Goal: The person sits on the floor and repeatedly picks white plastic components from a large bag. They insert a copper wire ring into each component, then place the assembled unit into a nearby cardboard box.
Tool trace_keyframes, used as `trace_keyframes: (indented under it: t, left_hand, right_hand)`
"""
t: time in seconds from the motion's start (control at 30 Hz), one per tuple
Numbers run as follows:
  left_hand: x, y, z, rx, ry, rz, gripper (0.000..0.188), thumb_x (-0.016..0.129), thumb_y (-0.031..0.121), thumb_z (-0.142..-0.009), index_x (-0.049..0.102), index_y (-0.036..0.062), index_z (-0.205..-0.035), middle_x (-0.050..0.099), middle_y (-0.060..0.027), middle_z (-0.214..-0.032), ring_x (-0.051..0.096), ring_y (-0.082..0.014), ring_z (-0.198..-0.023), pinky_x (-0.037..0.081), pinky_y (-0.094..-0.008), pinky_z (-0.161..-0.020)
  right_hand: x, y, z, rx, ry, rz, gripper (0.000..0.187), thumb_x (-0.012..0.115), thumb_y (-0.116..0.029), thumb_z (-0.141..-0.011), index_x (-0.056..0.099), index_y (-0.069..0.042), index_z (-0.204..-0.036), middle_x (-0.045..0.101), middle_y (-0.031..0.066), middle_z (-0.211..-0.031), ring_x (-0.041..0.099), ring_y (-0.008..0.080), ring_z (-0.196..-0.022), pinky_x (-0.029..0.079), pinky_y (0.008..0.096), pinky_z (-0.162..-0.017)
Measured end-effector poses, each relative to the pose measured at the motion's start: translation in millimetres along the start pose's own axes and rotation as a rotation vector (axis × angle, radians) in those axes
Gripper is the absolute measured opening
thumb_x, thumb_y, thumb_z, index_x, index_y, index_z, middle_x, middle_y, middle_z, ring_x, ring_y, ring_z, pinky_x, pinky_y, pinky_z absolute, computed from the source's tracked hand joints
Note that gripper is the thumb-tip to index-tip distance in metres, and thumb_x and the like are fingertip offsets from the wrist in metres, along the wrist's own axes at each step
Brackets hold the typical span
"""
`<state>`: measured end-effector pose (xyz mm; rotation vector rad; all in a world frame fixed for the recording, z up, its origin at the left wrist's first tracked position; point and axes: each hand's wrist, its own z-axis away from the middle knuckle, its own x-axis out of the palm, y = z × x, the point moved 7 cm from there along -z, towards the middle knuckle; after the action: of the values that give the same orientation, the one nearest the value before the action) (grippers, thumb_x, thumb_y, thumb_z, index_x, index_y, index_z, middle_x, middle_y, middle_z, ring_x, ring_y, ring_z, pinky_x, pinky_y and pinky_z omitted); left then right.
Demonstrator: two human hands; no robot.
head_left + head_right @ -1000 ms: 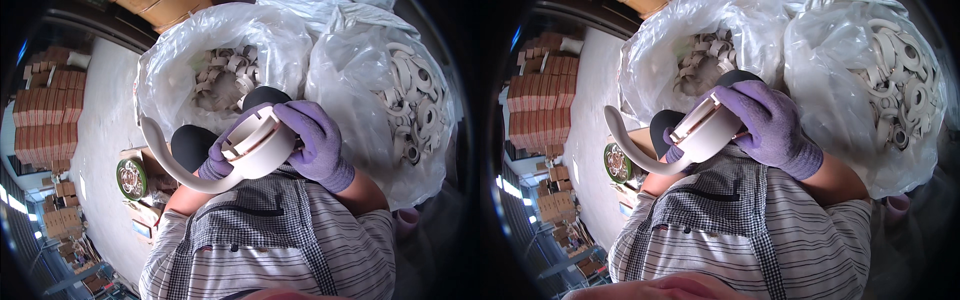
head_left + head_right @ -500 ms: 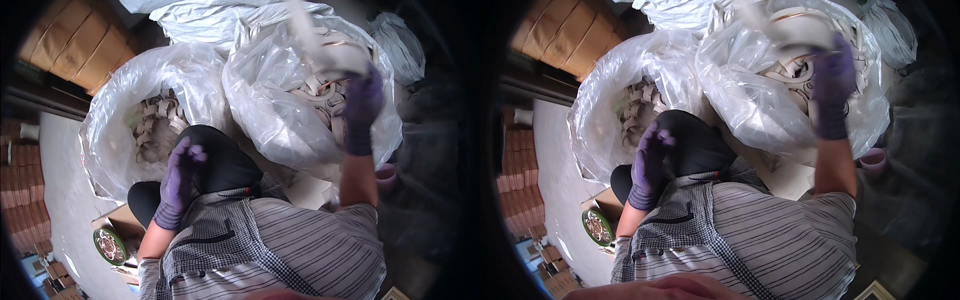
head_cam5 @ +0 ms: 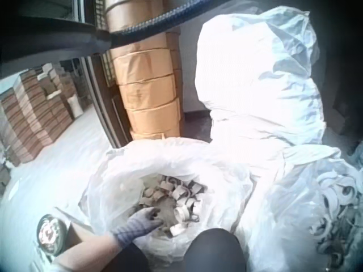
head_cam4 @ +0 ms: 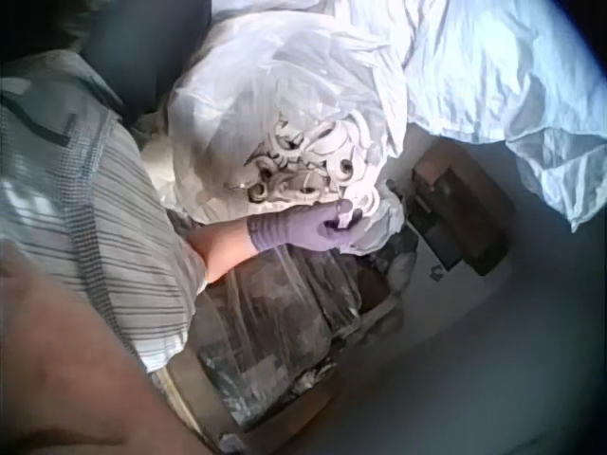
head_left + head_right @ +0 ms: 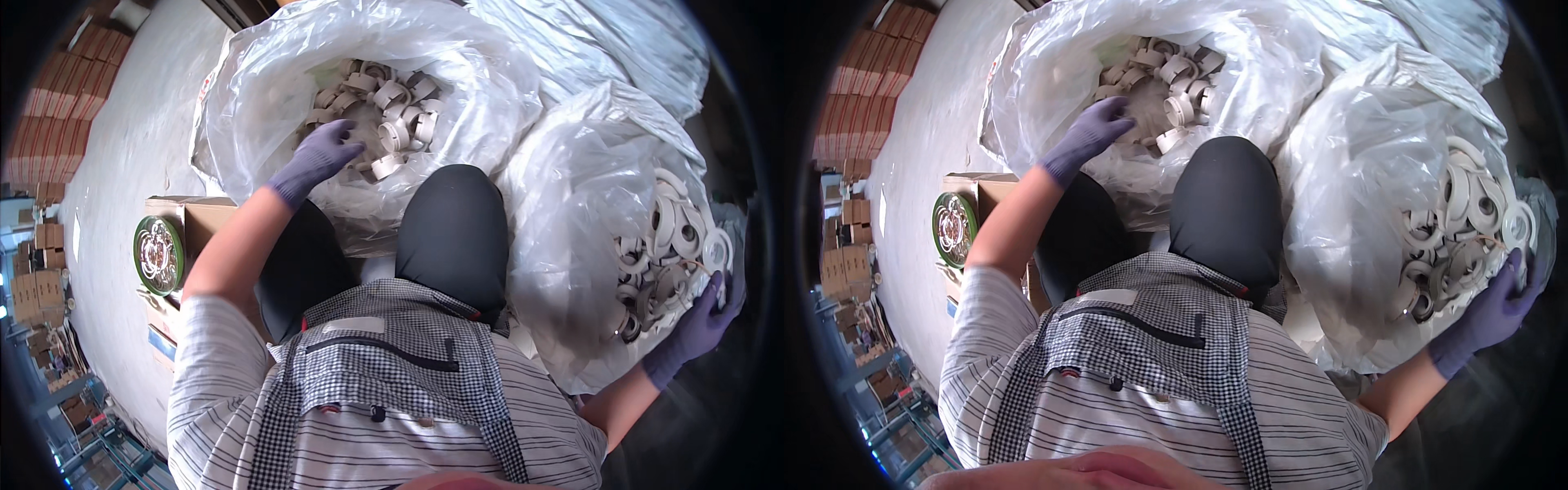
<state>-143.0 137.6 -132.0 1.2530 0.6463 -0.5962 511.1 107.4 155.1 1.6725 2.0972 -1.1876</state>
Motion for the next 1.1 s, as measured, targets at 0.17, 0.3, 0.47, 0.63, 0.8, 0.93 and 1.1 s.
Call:
trace_keyframes:
  t: [0.17, 0.3, 0.47, 0.63, 0.8, 0.93, 1.1]
  left_hand:
    - [138, -43, -94, 0.18, -0.582, -0.632, 0.051, 0.064, 0.04, -0.086, 0.071, 0.0021, -0.119, 0.071, -0.0242, -0.115, 0.07, -0.0372, -0.107, 0.055, -0.0426, -0.094]
    - [216, -131, -121, 0.079, -0.436, -0.483, 0.055, 0.064, 0.05, -0.085, 0.075, 0.0026, -0.11, 0.074, -0.0215, -0.108, 0.071, -0.0396, -0.1, 0.057, -0.0457, -0.091]
    - [203, -104, -110, 0.009, -0.636, -0.346, 0.051, 0.072, 0.048, -0.088, 0.073, 0.0063, -0.118, 0.073, -0.0179, -0.098, 0.071, -0.0346, -0.097, 0.056, -0.0435, -0.086]
    - [101, -96, -117, -0.366, -0.678, 0.452, 0.038, 0.066, 0.048, -0.096, 0.073, 0.0109, -0.094, 0.055, -0.0011, -0.064, 0.049, -0.0123, -0.052, 0.04, -0.0297, -0.05]
    - [12, -53, -89, -0.152, -0.478, 0.663, 0.042, 0.057, 0.048, -0.101, 0.072, 0.0088, -0.105, 0.065, -0.0017, -0.085, 0.059, -0.0113, -0.073, 0.048, -0.0278, -0.065]
    - [-28, 22, -7, 0.045, -0.307, 0.789, 0.032, 0.068, 0.033, -0.091, 0.067, 0.0021, -0.099, 0.066, -0.0049, -0.098, 0.063, -0.0152, -0.093, 0.051, -0.03, -0.084]
    - [-30, 182, 108, 0.723, 0.162, 0.059, 0.048, 0.092, 0.044, -0.066, 0.07, 0.0075, -0.086, 0.068, -0.0102, -0.093, 0.069, -0.0283, -0.082, 0.055, -0.0364, -0.069]
  right_hand:
    - [131, -107, 122, 0.244, -0.59, -0.896, 0.03, 0.054, -0.015, -0.101, 0.066, 0.007, -0.118, 0.07, 0.0104, -0.103, 0.06, 0.0109, -0.075, 0.047, 0.0233, -0.062]
    - [185, -158, 186, 0.449, -0.854, -1.0, 0.024, 0.053, 0.002, -0.095, 0.067, 0.006, -0.115, 0.069, 0.0103, -0.092, 0.054, 0.0073, -0.06, 0.045, 0.0227, -0.055]
    - [200, -163, 192, 0.401, -0.914, -0.852, 0.025, 0.052, 0.004, -0.094, 0.066, 0.007, -0.115, 0.069, 0.0105, -0.091, 0.053, 0.0074, -0.059, 0.045, 0.0227, -0.056]
    - [214, -173, 196, 0.519, -0.968, -0.923, 0.028, 0.054, 0.004, -0.095, 0.065, 0.006, -0.12, 0.067, 0.0111, -0.094, 0.054, 0.0088, -0.062, 0.046, 0.023, -0.059]
    - [227, -183, 204, 0.517, -1.024, -1.049, 0.026, 0.054, 0.001, -0.098, 0.065, 0.005, -0.121, 0.066, 0.0109, -0.095, 0.054, 0.0089, -0.064, 0.046, 0.0228, -0.06]
    - [233, -177, 204, 0.649, -0.999, -1.168, 0.028, 0.05, -0.005, -0.104, 0.062, 0.004, -0.127, 0.068, 0.0124, -0.098, 0.052, 0.008, -0.062, 0.046, 0.0224, -0.059]
    - [219, -201, 203, 0.56, -1.09, -1.406, 0.036, 0.051, -0.012, -0.104, 0.058, 0.003, -0.136, 0.066, 0.0155, -0.122, 0.056, 0.0114, -0.068, 0.052, 0.0264, -0.066]
